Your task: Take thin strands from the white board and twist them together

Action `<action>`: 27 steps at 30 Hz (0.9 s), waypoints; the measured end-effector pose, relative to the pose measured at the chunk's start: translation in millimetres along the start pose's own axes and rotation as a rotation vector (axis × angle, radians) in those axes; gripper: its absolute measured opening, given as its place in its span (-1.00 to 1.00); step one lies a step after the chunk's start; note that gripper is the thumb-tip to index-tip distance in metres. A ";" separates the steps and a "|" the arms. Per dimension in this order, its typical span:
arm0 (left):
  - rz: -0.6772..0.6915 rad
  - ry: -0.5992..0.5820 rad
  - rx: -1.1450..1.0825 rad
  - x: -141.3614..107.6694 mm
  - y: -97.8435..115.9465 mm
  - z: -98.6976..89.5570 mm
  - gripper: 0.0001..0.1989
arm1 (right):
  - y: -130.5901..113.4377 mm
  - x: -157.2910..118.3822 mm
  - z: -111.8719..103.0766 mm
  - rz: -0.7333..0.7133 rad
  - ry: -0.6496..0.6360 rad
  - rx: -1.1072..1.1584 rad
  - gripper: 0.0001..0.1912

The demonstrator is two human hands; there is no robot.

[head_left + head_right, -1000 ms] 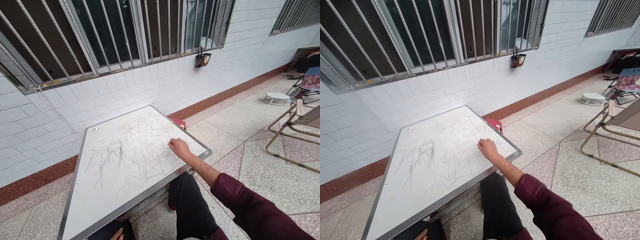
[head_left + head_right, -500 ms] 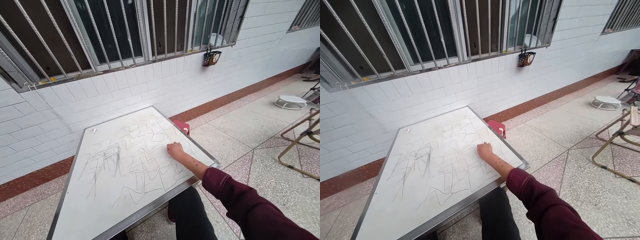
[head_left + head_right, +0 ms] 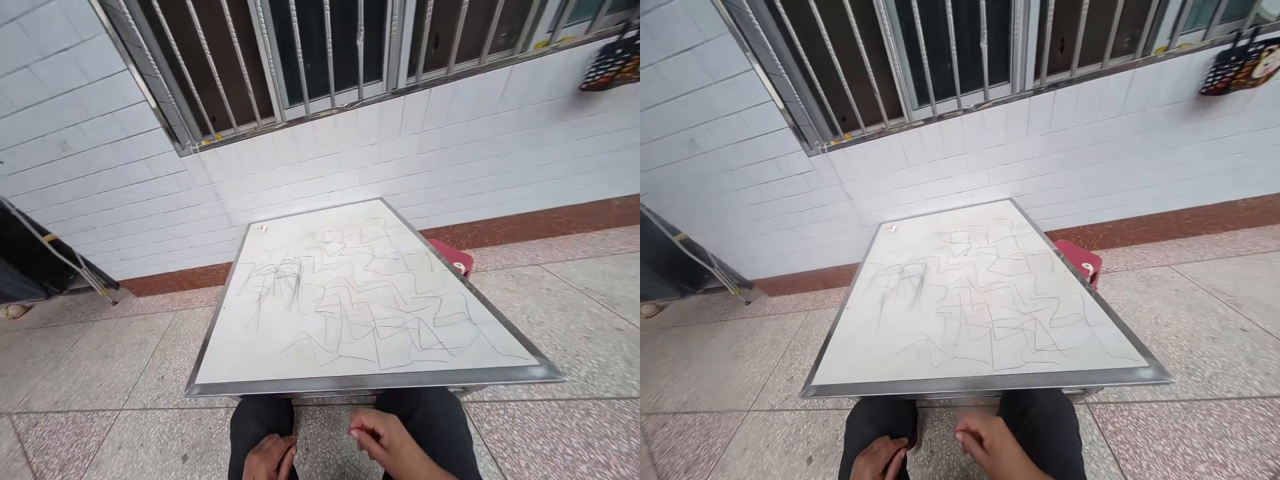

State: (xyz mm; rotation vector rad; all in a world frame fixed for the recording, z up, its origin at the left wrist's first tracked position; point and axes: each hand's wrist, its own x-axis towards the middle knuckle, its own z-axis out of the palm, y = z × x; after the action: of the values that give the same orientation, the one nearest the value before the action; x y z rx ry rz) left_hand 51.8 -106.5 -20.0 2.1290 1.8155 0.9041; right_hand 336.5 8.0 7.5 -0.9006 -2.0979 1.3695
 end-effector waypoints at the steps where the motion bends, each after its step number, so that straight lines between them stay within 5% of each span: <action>1: 0.071 -0.018 0.082 -0.4 -1.5 -3.4 -0.75 | 0.3 -3.1 9.3 0.016 -0.053 0.038 -0.74; 6: 0.173 -0.051 0.301 10.1 -12.8 -13.4 -0.82 | -30.7 36.0 1.5 -0.067 -0.050 -0.105 -0.80; 10: 0.147 -0.043 0.291 22.1 -30.7 -5.3 -0.84 | -67.1 124.4 -2.9 -0.051 0.028 -0.194 -0.82; 15: 0.112 -0.023 0.270 24.9 -44.1 4.5 -0.86 | -89.5 250.8 22.8 0.096 0.029 -0.289 -0.81; 18: 0.104 -0.014 0.259 25.2 -47.2 6.3 -0.86 | -93.7 302.5 41.9 0.196 0.026 -0.372 -0.79; 22: 0.098 -0.003 0.239 26.6 -51.3 8.9 -0.87 | -91.6 332.9 70.3 0.333 -0.019 -0.481 -0.74; 27: 0.094 0.008 0.205 27.3 -55.6 11.8 -0.86 | -84.1 338.1 93.0 0.458 -0.007 -0.546 -0.69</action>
State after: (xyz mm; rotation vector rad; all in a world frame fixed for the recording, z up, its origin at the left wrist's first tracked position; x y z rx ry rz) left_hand 14.2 -65.4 -49.6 2.3534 1.8994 0.7766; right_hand 22.8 177.7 60.8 -1.6795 -2.4135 0.9868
